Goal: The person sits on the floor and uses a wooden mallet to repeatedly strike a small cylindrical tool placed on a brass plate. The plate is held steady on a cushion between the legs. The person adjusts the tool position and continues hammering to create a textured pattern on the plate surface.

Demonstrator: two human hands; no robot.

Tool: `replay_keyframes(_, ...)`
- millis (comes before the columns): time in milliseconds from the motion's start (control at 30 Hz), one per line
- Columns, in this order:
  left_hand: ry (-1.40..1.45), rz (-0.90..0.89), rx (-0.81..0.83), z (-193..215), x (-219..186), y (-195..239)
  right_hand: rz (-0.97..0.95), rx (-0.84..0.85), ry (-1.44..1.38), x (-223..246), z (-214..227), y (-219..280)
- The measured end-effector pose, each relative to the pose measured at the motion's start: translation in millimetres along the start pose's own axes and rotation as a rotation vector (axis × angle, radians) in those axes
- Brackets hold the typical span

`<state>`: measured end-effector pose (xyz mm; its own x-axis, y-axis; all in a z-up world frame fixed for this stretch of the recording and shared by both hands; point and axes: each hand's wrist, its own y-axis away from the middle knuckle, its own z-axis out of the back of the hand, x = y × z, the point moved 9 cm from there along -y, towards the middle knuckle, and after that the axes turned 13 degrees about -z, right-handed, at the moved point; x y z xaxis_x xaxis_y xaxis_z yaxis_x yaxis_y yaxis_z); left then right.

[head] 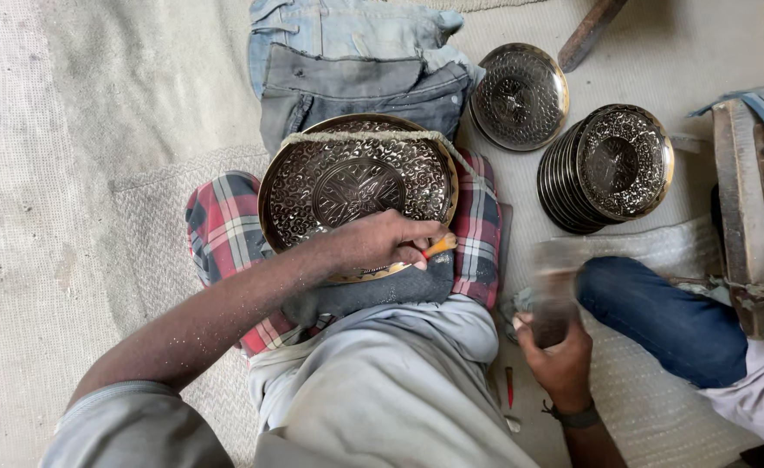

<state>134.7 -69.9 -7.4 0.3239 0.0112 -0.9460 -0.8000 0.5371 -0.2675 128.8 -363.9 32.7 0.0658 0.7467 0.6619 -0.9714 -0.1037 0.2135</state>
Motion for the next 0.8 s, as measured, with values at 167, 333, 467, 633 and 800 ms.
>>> replay_keyframes(167, -0.072, -0.051, 0.092, -9.1, -3.0, -4.1, 0.248, -0.106, 0.258, 20.2, 0.4, 6.2)
replay_keyframes(333, -0.134, -0.077, 0.204, -18.0, -3.5, -12.1, 0.159, -0.205, 0.095, -15.1, 1.5, 5.2)
replay_keyframes(467, -0.172, -0.064, 0.254, -24.9, 1.5, -14.4, 0.064, -0.205, 0.203, -52.1, -5.3, 11.2)
replay_keyframes(633, -0.148, -0.095, 0.230, -18.1, -5.1, -15.1, 0.199, -0.163, 0.214, -48.7, -15.1, 12.1)
replay_keyframes(800, -0.124, -0.016, 0.240, -23.5, 4.1, -12.5, -0.029, -0.099, -0.031, -62.3, -14.2, 5.5)
